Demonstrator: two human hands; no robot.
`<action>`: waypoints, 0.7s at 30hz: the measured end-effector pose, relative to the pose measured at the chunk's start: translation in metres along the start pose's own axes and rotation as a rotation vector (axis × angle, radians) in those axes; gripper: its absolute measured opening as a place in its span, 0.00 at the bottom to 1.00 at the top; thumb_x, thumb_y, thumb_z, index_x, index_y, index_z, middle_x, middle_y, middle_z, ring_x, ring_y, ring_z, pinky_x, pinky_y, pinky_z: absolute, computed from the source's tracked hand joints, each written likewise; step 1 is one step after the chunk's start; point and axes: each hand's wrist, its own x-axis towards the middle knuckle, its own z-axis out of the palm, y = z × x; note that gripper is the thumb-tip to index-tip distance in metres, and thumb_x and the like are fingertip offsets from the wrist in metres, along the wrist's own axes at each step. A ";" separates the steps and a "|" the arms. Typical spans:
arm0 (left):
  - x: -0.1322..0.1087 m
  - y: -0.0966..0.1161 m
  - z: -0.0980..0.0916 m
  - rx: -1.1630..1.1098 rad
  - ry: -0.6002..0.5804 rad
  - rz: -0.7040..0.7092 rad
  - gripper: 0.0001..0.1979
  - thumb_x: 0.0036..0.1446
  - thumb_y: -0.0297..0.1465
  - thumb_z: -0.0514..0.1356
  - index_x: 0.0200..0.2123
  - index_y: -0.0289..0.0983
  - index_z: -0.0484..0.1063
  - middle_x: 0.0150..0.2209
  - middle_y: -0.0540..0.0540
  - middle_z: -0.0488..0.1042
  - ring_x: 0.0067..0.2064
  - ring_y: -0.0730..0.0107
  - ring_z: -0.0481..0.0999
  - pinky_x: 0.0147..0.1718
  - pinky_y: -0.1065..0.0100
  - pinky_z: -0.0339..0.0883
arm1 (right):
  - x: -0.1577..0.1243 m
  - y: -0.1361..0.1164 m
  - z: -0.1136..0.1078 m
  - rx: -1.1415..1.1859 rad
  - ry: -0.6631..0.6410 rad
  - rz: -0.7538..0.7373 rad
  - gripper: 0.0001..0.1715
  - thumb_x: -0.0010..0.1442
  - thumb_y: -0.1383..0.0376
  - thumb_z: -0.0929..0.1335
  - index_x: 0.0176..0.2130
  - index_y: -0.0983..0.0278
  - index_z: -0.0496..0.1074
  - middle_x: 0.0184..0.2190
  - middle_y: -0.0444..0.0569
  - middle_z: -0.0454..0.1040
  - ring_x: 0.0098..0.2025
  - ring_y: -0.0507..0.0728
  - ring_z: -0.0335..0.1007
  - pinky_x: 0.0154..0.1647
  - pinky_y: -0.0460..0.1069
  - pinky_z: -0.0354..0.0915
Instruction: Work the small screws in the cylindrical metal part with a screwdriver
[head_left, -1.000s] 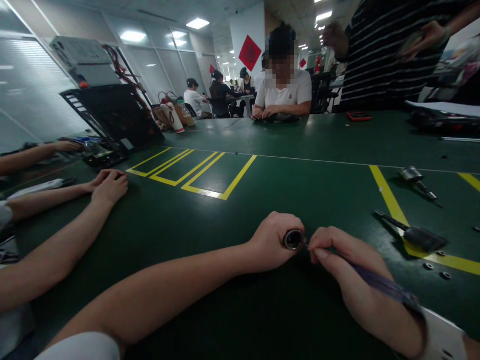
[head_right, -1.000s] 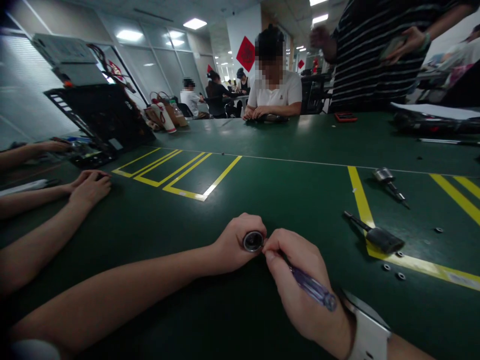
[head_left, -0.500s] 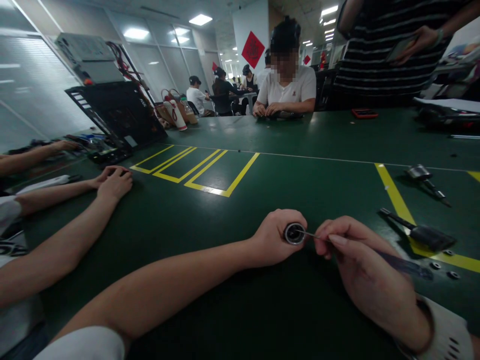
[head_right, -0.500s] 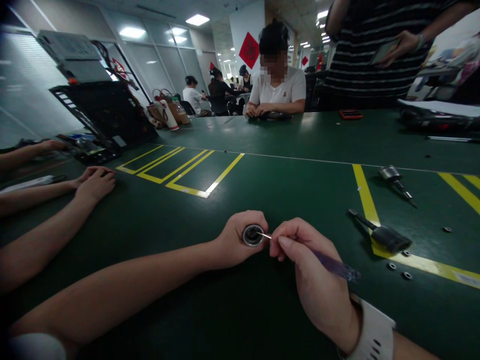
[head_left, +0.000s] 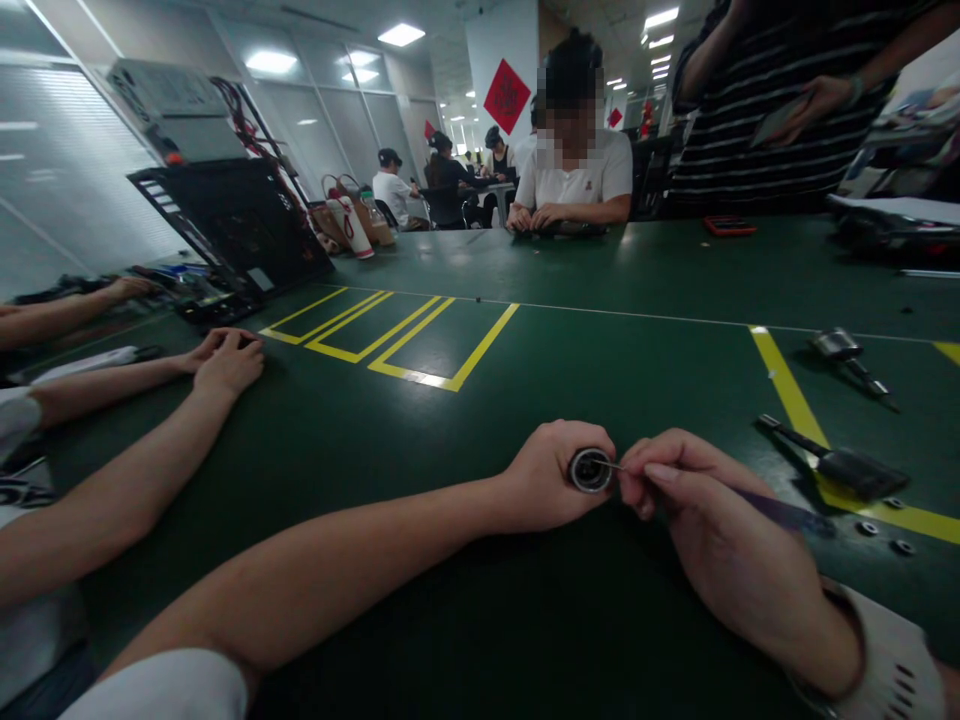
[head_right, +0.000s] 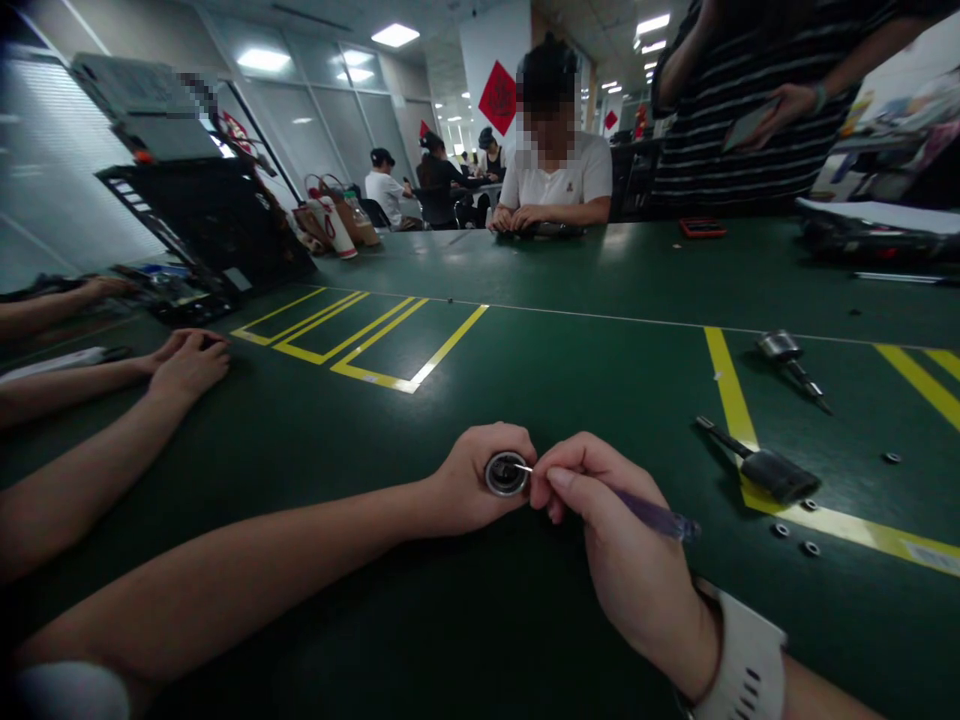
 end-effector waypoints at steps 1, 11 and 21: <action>0.000 0.000 0.000 -0.010 -0.007 -0.005 0.06 0.46 0.27 0.60 0.23 0.35 0.63 0.23 0.53 0.64 0.26 0.78 0.64 0.27 0.74 0.58 | 0.002 -0.001 0.001 0.046 -0.004 0.017 0.07 0.52 0.67 0.65 0.25 0.63 0.73 0.22 0.46 0.70 0.26 0.53 0.62 0.26 0.48 0.59; 0.000 -0.001 0.002 -0.034 0.022 -0.128 0.06 0.48 0.29 0.60 0.26 0.34 0.64 0.24 0.52 0.66 0.25 0.78 0.65 0.25 0.75 0.59 | -0.002 -0.002 -0.003 -0.128 0.067 -0.067 0.06 0.54 0.66 0.64 0.27 0.61 0.71 0.25 0.46 0.70 0.28 0.55 0.64 0.28 0.49 0.60; 0.001 -0.005 0.005 0.256 -0.069 -0.017 0.05 0.49 0.31 0.58 0.29 0.36 0.66 0.26 0.52 0.69 0.29 0.74 0.68 0.35 0.68 0.59 | -0.008 -0.015 0.001 -0.778 -0.034 -0.375 0.09 0.55 0.69 0.62 0.25 0.61 0.67 0.22 0.44 0.67 0.25 0.53 0.62 0.25 0.49 0.56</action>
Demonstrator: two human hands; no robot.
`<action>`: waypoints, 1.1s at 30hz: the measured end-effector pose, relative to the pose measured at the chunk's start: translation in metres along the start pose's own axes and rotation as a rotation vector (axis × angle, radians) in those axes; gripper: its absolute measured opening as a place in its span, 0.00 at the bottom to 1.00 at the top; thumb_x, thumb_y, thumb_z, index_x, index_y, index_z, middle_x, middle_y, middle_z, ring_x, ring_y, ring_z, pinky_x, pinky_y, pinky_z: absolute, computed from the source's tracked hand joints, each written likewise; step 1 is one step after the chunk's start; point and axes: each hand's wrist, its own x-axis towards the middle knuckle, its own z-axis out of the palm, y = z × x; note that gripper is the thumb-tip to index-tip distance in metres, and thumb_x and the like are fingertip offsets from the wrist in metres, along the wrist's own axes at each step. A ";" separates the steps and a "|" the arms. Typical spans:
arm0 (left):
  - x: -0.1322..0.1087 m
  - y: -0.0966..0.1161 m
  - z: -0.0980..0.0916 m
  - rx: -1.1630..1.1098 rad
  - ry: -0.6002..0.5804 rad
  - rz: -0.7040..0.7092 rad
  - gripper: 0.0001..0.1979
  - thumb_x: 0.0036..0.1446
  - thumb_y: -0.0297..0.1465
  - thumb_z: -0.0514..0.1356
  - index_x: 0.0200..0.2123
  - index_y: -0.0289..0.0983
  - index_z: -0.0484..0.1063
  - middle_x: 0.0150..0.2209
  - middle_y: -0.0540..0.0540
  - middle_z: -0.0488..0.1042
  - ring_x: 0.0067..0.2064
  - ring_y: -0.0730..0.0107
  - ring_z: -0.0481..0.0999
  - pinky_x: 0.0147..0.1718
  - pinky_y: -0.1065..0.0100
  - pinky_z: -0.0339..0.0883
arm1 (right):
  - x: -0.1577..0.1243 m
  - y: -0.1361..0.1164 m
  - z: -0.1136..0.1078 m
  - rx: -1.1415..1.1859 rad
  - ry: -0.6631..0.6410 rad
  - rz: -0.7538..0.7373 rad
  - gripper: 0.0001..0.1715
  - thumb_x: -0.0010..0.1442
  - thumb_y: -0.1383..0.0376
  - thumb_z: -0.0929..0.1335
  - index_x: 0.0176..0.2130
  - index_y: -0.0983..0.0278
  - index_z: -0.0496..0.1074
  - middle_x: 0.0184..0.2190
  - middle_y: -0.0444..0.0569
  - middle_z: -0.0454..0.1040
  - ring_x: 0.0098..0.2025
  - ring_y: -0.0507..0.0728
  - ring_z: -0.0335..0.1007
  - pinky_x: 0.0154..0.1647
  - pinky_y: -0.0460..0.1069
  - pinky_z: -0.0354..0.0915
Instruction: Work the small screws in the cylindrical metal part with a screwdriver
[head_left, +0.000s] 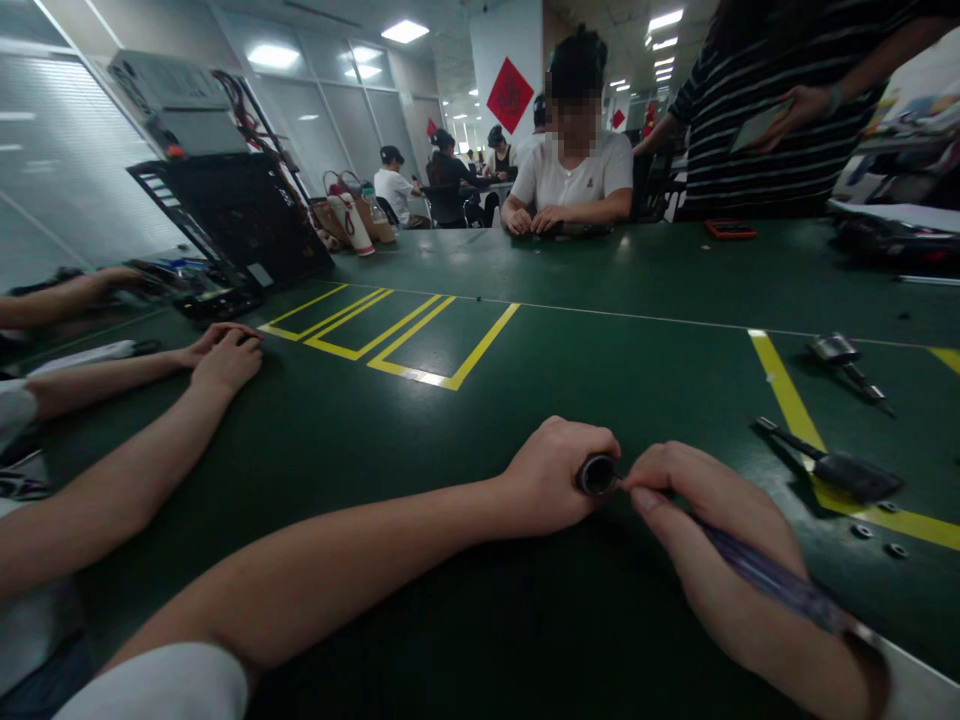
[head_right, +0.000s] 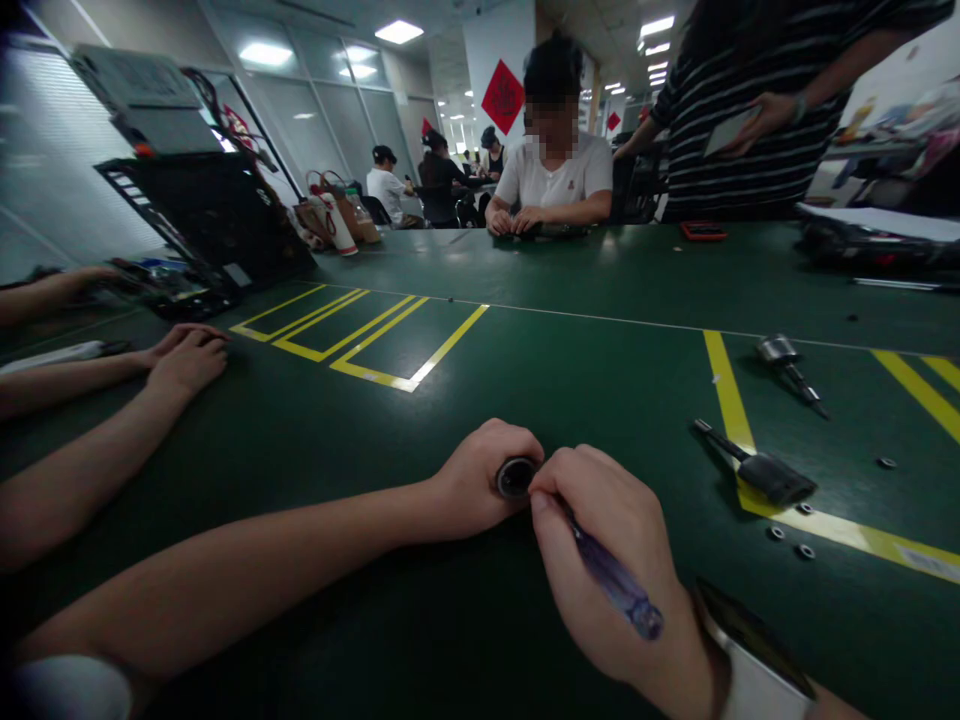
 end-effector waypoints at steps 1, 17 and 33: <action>0.000 0.000 -0.001 0.002 -0.004 0.016 0.05 0.50 0.31 0.58 0.29 0.36 0.65 0.26 0.52 0.69 0.30 0.74 0.68 0.35 0.68 0.58 | 0.001 0.000 -0.001 0.034 0.000 0.056 0.10 0.55 0.68 0.62 0.23 0.61 0.67 0.21 0.44 0.66 0.24 0.53 0.62 0.24 0.49 0.56; 0.000 0.002 -0.004 -0.023 -0.022 -0.011 0.04 0.52 0.30 0.56 0.29 0.36 0.65 0.28 0.51 0.69 0.30 0.75 0.68 0.35 0.69 0.58 | 0.001 0.007 0.000 0.340 0.067 0.277 0.10 0.52 0.67 0.63 0.22 0.61 0.69 0.21 0.45 0.68 0.26 0.54 0.63 0.26 0.49 0.55; 0.001 0.003 -0.005 -0.029 -0.017 -0.006 0.02 0.50 0.27 0.57 0.27 0.35 0.64 0.27 0.51 0.69 0.29 0.75 0.67 0.35 0.70 0.58 | 0.013 0.008 0.006 0.806 0.169 0.586 0.07 0.42 0.67 0.66 0.16 0.64 0.69 0.14 0.45 0.65 0.18 0.51 0.58 0.18 0.47 0.53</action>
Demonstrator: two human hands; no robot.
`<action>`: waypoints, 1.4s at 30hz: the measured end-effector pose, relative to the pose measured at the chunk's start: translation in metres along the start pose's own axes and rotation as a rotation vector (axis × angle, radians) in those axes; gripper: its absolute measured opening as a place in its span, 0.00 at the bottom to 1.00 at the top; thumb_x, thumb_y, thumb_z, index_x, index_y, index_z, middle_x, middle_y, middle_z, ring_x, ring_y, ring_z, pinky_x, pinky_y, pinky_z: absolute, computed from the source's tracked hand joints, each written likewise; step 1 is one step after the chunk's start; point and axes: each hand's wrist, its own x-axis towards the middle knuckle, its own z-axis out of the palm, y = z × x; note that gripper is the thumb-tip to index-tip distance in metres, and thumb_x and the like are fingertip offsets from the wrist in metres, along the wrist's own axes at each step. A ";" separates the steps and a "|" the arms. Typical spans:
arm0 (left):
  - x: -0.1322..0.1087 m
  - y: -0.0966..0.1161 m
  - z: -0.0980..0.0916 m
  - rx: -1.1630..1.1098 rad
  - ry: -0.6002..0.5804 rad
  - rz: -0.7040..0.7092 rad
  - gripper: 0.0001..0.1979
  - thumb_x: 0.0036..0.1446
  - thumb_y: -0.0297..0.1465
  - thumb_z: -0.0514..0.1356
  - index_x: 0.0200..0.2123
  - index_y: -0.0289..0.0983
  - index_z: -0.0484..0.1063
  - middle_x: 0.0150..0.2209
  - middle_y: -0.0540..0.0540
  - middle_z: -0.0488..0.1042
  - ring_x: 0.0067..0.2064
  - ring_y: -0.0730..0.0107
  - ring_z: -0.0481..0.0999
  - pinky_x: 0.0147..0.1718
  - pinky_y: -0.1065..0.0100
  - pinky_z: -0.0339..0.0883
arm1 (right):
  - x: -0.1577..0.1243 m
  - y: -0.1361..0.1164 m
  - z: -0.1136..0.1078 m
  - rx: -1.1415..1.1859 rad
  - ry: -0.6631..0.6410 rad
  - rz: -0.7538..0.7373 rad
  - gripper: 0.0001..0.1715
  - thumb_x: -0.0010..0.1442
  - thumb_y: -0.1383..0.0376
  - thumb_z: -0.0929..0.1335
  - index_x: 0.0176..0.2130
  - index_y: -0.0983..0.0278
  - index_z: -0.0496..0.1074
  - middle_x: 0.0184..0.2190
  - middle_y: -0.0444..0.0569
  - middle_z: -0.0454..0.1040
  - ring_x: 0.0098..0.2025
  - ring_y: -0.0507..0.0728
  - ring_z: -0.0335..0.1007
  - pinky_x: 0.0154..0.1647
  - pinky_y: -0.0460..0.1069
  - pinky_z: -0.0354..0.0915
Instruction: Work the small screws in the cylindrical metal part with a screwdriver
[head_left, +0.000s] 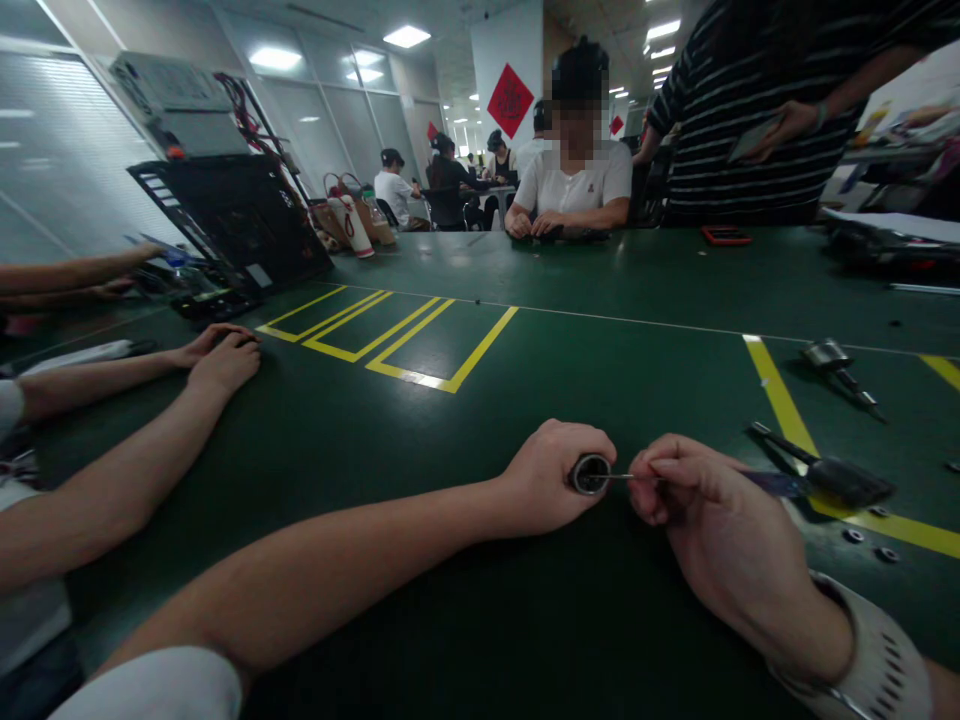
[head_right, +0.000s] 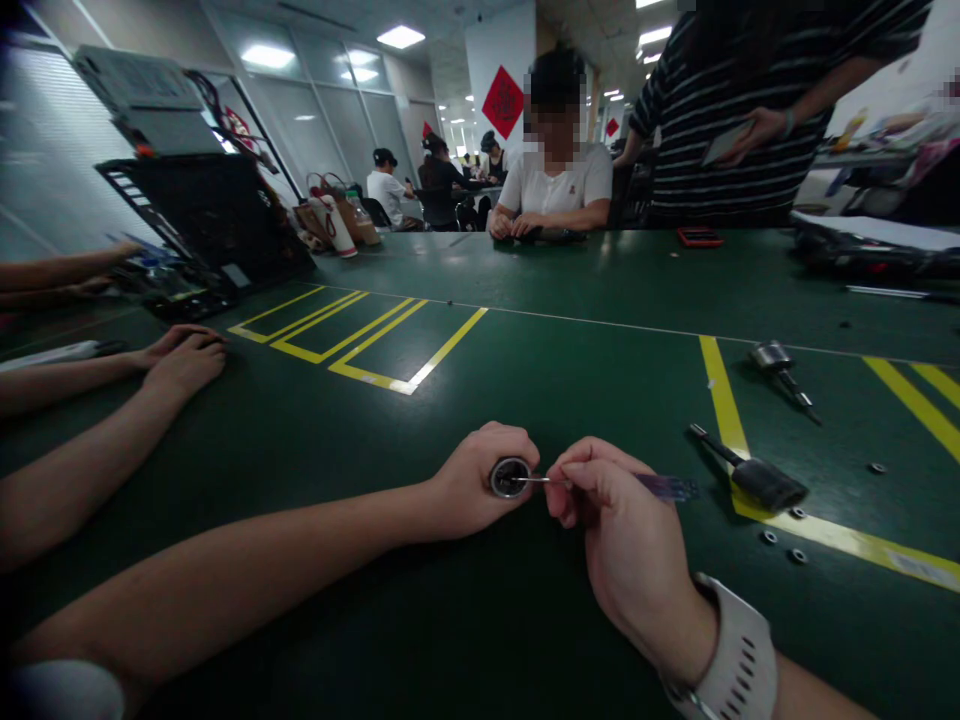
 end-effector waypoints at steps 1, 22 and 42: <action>0.000 0.001 0.000 -0.011 0.015 -0.006 0.03 0.50 0.28 0.57 0.27 0.35 0.64 0.27 0.51 0.69 0.29 0.75 0.67 0.35 0.70 0.58 | 0.000 0.000 0.000 0.019 0.004 0.006 0.06 0.42 0.67 0.66 0.16 0.64 0.69 0.15 0.45 0.65 0.18 0.51 0.58 0.18 0.47 0.53; 0.003 0.011 -0.006 -0.185 0.025 -0.128 0.05 0.52 0.31 0.55 0.31 0.35 0.65 0.27 0.52 0.65 0.29 0.75 0.64 0.28 0.72 0.58 | 0.014 0.001 -0.009 0.233 -0.077 0.140 0.07 0.45 0.66 0.66 0.18 0.63 0.68 0.15 0.43 0.64 0.19 0.50 0.55 0.22 0.47 0.52; 0.003 0.014 -0.010 -0.117 -0.028 -0.154 0.08 0.58 0.33 0.51 0.33 0.36 0.66 0.29 0.51 0.65 0.31 0.74 0.65 0.32 0.71 0.58 | 0.036 -0.013 -0.029 0.402 -0.204 0.115 0.08 0.46 0.69 0.64 0.18 0.65 0.68 0.13 0.43 0.62 0.18 0.49 0.52 0.21 0.46 0.50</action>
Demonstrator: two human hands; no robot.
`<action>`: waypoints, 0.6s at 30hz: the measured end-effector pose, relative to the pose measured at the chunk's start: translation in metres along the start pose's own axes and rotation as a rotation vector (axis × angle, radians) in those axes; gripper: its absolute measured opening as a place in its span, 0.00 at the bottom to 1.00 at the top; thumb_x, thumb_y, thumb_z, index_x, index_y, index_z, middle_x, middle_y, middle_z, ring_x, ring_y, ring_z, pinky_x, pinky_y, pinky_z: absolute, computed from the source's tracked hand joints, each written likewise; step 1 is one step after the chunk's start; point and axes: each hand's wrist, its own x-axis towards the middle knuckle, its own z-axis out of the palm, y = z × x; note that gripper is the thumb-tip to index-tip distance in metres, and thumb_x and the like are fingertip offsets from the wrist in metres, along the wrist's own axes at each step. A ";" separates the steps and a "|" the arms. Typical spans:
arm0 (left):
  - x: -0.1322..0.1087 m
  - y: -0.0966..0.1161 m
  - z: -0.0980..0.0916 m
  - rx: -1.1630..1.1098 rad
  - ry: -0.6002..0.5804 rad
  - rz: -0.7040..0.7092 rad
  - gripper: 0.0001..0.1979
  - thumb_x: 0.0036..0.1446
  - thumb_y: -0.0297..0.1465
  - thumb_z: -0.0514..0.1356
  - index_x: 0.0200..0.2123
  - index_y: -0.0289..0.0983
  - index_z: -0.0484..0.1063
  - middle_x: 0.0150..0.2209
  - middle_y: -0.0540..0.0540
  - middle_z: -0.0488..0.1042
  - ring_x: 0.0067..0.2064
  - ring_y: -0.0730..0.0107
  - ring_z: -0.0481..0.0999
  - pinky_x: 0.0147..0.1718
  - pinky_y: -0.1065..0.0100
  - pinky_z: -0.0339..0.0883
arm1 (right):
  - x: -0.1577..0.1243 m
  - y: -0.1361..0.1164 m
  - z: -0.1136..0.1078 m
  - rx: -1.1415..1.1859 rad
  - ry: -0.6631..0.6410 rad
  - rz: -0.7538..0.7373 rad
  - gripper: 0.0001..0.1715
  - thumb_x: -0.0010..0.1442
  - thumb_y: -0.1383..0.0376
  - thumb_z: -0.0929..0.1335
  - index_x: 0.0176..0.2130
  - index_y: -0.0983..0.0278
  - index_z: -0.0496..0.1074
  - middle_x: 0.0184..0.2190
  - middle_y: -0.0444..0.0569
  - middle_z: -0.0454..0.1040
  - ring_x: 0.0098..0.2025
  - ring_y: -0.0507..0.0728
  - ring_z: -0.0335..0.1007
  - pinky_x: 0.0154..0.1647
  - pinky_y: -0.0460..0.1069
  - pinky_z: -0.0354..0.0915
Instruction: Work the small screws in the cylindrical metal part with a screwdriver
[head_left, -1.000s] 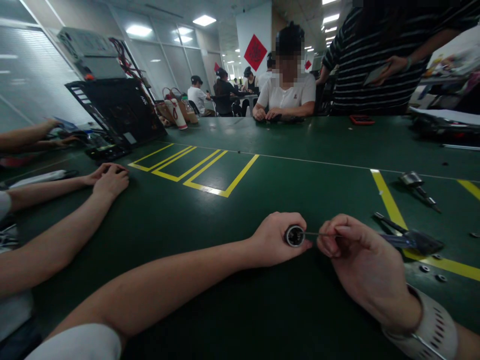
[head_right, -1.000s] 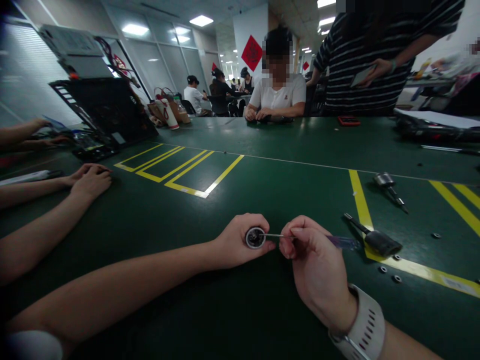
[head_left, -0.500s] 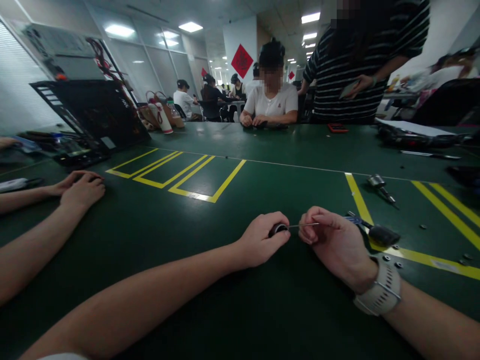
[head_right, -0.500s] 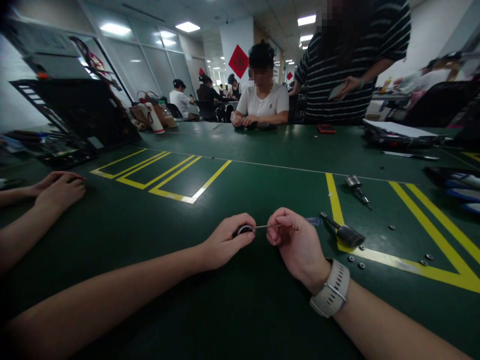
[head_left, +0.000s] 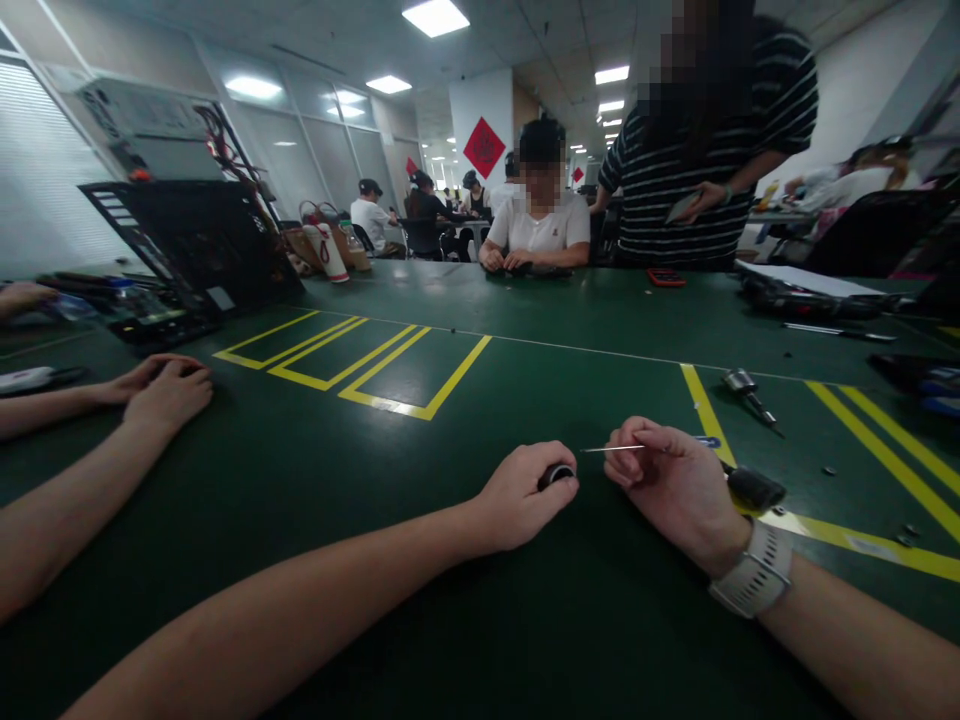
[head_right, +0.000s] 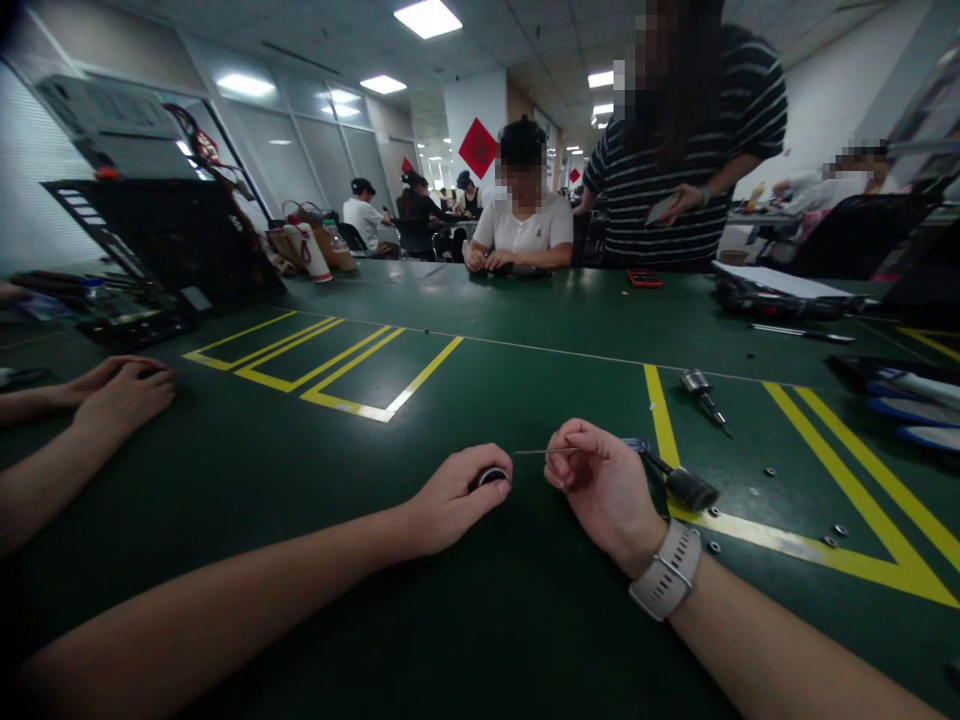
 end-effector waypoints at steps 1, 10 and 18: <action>0.000 0.000 0.000 0.036 -0.004 0.016 0.08 0.58 0.33 0.50 0.33 0.36 0.66 0.29 0.51 0.66 0.31 0.74 0.65 0.33 0.70 0.58 | -0.001 0.000 0.002 0.000 0.000 0.004 0.08 0.45 0.69 0.64 0.18 0.65 0.68 0.13 0.43 0.61 0.18 0.49 0.52 0.21 0.46 0.50; -0.003 0.010 0.007 0.506 -0.133 0.254 0.07 0.57 0.31 0.51 0.34 0.37 0.68 0.31 0.49 0.68 0.34 0.70 0.66 0.35 0.67 0.56 | -0.024 0.010 0.009 0.010 0.273 -0.037 0.05 0.44 0.68 0.67 0.19 0.64 0.68 0.14 0.42 0.62 0.19 0.49 0.54 0.21 0.45 0.53; -0.008 0.024 0.010 0.845 -0.195 0.562 0.06 0.56 0.33 0.54 0.32 0.37 0.67 0.30 0.47 0.66 0.30 0.69 0.62 0.31 0.65 0.52 | -0.071 0.022 0.016 -0.208 0.578 -0.141 0.05 0.48 0.64 0.69 0.27 0.63 0.70 0.22 0.43 0.70 0.26 0.51 0.62 0.27 0.46 0.60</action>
